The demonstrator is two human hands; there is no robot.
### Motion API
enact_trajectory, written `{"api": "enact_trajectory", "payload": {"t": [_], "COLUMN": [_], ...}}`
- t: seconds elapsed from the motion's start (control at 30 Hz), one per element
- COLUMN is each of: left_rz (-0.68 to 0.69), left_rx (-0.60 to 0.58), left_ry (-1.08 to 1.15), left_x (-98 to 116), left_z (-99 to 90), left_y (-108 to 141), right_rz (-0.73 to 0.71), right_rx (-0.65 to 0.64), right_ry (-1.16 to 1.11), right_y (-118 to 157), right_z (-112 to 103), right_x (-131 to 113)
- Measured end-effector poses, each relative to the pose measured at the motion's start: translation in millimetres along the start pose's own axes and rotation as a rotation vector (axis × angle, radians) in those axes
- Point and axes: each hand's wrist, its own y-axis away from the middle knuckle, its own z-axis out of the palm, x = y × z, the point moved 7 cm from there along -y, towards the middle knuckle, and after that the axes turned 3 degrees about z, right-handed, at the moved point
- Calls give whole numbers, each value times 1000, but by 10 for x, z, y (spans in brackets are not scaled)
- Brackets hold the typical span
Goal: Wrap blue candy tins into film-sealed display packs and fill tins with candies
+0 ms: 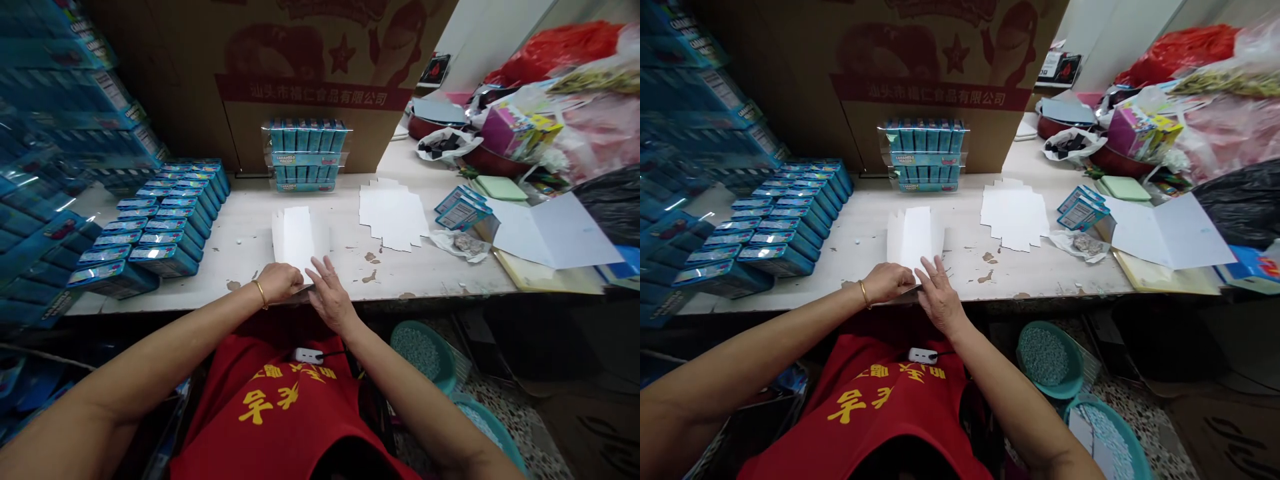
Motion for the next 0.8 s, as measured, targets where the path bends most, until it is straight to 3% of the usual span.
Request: {"api": "enact_trajectory", "payload": {"t": [0.23, 0.37, 0.43, 0.57, 0.67, 0.8], "left_rz": [70, -62, -127, -29, 19, -36], "left_rx": [-87, -62, 12, 158, 60, -105], "left_ry": [439, 313, 266, 54, -56, -131], "left_x": [-132, -244, -263, -87, 39, 112], "left_z": [-138, -67, -45, -80, -30, -10], "left_y": [-58, -61, -49, 20, 44, -29], "right_rz": [240, 278, 267, 263, 271, 265], "right_rx": [203, 181, 153, 118, 100, 85], "right_ry": [-217, -227, -228, -235, -246, -256], "right_y": [-61, -49, -51, -56, -66, -86], "right_z": [5, 23, 25, 24, 35, 43], "right_x": [131, 136, 125, 109, 108, 114]}}
